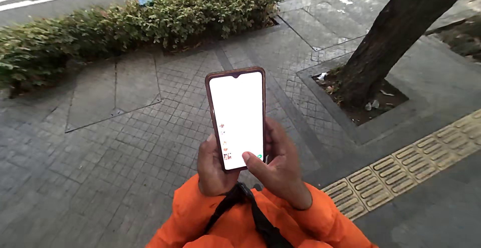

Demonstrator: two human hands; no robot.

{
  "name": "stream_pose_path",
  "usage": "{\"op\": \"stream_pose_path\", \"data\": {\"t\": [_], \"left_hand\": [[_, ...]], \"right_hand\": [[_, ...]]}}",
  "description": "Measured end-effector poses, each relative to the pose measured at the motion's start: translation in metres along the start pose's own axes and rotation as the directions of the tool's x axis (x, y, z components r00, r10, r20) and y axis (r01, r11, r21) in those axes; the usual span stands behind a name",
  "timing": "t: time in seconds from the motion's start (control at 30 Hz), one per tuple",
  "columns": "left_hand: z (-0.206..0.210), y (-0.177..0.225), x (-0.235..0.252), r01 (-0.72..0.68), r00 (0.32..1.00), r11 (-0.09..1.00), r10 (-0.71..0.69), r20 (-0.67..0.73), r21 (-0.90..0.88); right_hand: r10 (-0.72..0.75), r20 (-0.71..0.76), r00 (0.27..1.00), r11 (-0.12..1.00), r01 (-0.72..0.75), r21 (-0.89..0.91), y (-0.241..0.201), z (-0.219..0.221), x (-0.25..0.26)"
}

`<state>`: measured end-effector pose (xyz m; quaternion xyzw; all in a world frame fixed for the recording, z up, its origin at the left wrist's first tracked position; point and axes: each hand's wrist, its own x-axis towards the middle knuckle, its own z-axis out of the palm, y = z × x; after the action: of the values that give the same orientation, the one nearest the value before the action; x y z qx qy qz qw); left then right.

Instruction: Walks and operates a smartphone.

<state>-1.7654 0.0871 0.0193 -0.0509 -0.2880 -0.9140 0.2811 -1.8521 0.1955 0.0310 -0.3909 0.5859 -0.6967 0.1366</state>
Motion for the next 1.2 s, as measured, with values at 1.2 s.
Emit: {"op": "stream_pose_path", "data": {"t": [1.2], "left_hand": [[0.001, -0.001, -0.006, -0.008, 1.0, 1.0, 0.008, -0.007, -0.005]], "right_hand": [[-0.067, -0.016, 0.998, 0.995, 0.068, 0.069, 0.004, -0.002, -0.005]]}}
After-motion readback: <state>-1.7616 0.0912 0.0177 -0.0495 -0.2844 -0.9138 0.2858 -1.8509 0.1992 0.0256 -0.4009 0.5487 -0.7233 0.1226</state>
